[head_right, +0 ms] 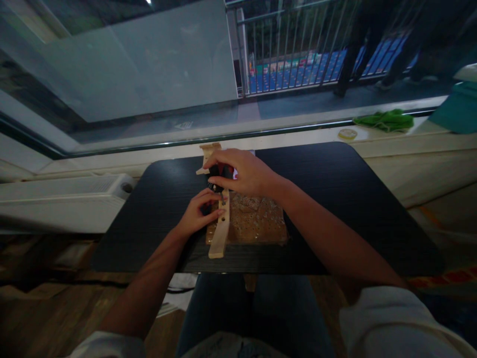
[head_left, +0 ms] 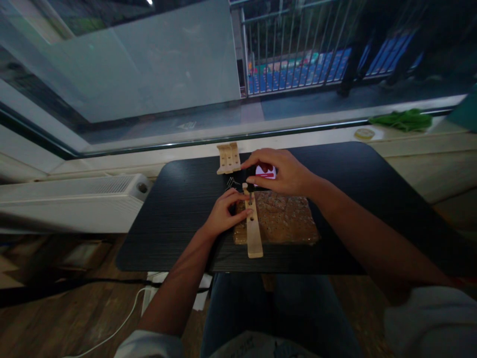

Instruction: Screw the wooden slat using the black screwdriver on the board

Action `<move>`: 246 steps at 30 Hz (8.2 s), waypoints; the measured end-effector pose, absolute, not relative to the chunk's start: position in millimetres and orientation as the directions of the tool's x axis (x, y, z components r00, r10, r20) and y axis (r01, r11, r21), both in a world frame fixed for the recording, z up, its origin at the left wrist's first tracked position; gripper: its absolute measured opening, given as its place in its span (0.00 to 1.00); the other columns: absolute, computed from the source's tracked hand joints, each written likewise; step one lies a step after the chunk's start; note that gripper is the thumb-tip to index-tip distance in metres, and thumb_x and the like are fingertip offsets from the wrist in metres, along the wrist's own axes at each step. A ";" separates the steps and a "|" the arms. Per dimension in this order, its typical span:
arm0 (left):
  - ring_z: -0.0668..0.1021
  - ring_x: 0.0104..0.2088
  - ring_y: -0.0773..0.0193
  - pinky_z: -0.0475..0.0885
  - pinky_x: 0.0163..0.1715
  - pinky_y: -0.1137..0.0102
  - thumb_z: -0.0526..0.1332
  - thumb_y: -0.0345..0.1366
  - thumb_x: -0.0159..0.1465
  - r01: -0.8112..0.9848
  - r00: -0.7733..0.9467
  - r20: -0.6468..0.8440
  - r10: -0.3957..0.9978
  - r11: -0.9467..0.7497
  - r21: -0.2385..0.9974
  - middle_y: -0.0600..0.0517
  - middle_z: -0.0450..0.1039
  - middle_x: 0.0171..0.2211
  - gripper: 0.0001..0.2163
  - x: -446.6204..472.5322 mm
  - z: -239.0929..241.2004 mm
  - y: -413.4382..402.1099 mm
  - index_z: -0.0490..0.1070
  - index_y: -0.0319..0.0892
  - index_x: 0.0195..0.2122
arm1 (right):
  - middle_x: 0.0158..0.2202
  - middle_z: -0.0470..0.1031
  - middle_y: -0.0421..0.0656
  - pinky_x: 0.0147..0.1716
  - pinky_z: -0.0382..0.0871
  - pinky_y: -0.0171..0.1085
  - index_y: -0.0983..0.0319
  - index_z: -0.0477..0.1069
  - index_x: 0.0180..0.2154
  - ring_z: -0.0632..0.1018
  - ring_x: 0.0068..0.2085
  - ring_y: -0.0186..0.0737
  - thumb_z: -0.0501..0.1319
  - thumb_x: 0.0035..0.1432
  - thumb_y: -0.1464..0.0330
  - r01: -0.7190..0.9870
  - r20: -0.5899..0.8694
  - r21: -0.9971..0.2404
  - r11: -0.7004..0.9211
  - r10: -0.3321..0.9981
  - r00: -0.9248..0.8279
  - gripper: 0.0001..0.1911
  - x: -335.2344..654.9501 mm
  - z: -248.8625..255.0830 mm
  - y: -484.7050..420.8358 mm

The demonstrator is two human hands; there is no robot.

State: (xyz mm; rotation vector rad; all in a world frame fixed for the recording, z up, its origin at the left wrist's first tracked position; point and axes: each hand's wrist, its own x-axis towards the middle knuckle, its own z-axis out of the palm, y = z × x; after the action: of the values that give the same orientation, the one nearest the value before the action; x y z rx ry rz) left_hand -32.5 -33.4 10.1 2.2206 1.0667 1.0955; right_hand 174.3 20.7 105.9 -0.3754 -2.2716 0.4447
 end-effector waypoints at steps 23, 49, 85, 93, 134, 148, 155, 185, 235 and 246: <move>0.71 0.31 0.65 0.69 0.33 0.69 0.65 0.43 0.59 0.447 0.381 0.452 0.807 -0.588 0.674 0.51 0.67 0.33 0.13 -32.8 8.7 -33.0 0.75 0.41 0.41 | 0.40 0.78 0.44 0.29 0.61 0.31 0.65 0.73 0.48 0.68 0.28 0.28 0.57 0.61 0.71 0.079 0.497 -0.569 0.819 0.418 -0.760 0.14 178.1 112.1 21.0; 0.70 0.31 0.66 0.68 0.31 0.71 0.65 0.41 0.59 0.441 0.378 0.473 0.796 -0.604 0.664 0.51 0.66 0.33 0.12 -32.7 6.6 -32.8 0.75 0.40 0.40 | 0.28 0.70 0.36 0.25 0.55 0.30 0.65 0.75 0.43 0.59 0.24 0.26 0.65 0.56 0.65 0.110 0.610 -0.528 0.842 0.465 -0.641 0.13 169.2 103.9 20.7; 0.70 0.31 0.66 0.68 0.32 0.70 0.65 0.42 0.60 0.437 0.384 0.470 0.795 -0.605 0.666 0.51 0.66 0.33 0.13 -32.7 8.9 -33.3 0.75 0.40 0.41 | 0.38 0.77 0.43 0.41 0.65 0.36 0.64 0.74 0.48 0.74 0.39 0.35 0.61 0.61 0.65 0.125 0.623 -0.360 0.925 0.338 -0.705 0.15 176.3 107.1 20.1; 0.70 0.31 0.66 0.69 0.32 0.70 0.65 0.43 0.60 0.452 0.385 0.451 0.805 -0.591 0.669 0.51 0.67 0.34 0.13 -33.3 7.9 -33.2 0.75 0.40 0.42 | 0.42 0.77 0.45 0.39 0.66 0.35 0.63 0.72 0.51 0.74 0.37 0.33 0.59 0.63 0.68 0.070 0.578 -0.419 0.905 0.326 -0.748 0.15 181.2 109.1 25.3; 0.70 0.31 0.66 0.68 0.32 0.70 0.65 0.42 0.59 0.447 0.384 0.449 0.807 -0.588 0.674 0.51 0.67 0.33 0.13 -33.1 7.8 -32.7 0.75 0.40 0.41 | 0.29 0.72 0.38 0.26 0.56 0.31 0.65 0.74 0.39 0.61 0.25 0.28 0.67 0.54 0.63 0.100 0.632 -0.519 0.849 0.460 -0.623 0.13 169.8 102.3 22.5; 0.71 0.32 0.65 0.69 0.33 0.69 0.65 0.42 0.59 0.444 0.384 0.455 0.803 -0.593 0.672 0.51 0.67 0.33 0.12 -33.1 8.4 -32.9 0.74 0.41 0.41 | 0.28 0.69 0.36 0.27 0.57 0.31 0.64 0.71 0.35 0.62 0.25 0.28 0.67 0.52 0.65 0.159 0.638 -0.523 0.838 0.508 -0.579 0.11 164.7 101.3 16.2; 0.72 0.33 0.65 0.69 0.34 0.69 0.65 0.41 0.60 0.439 0.383 0.456 0.804 -0.592 0.675 0.50 0.67 0.34 0.12 -32.8 9.4 -33.8 0.74 0.40 0.41 | 0.33 0.73 0.39 0.29 0.57 0.32 0.63 0.72 0.37 0.64 0.26 0.28 0.65 0.55 0.65 0.133 0.673 -0.476 0.869 0.458 -0.581 0.10 162.4 100.9 15.2; 0.72 0.32 0.66 0.69 0.34 0.70 0.65 0.41 0.60 0.432 0.391 0.466 0.794 -0.605 0.669 0.51 0.67 0.34 0.12 -33.6 7.6 -33.0 0.74 0.40 0.42 | 0.47 0.77 0.49 0.44 0.69 0.35 0.66 0.64 0.47 0.77 0.47 0.34 0.57 0.61 0.73 -0.160 0.479 -0.790 0.591 0.433 -0.764 0.12 170.9 97.8 22.8; 0.70 0.30 0.67 0.67 0.31 0.71 0.65 0.40 0.59 0.434 0.384 0.473 0.793 -0.607 0.666 0.52 0.65 0.32 0.12 -33.0 8.4 -32.7 0.74 0.40 0.41 | 0.27 0.66 0.35 0.27 0.57 0.31 0.64 0.71 0.37 0.59 0.24 0.27 0.65 0.53 0.65 0.155 0.617 -0.545 0.824 0.519 -0.592 0.11 164.9 101.2 15.8; 0.70 0.30 0.66 0.68 0.31 0.70 0.65 0.42 0.59 0.451 0.382 0.461 0.801 -0.597 0.663 0.51 0.66 0.33 0.12 -32.7 8.7 -32.8 0.75 0.41 0.41 | 0.36 0.77 0.40 0.31 0.62 0.32 0.62 0.73 0.40 0.71 0.30 0.30 0.65 0.55 0.66 0.136 0.617 -0.510 0.850 0.471 -0.631 0.10 165.1 100.3 17.2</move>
State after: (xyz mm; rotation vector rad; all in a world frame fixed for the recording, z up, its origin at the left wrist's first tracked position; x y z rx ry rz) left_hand -32.7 -32.8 8.7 2.2148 1.0794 1.0938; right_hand 165.1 17.2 100.3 -0.4383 -2.2271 0.5406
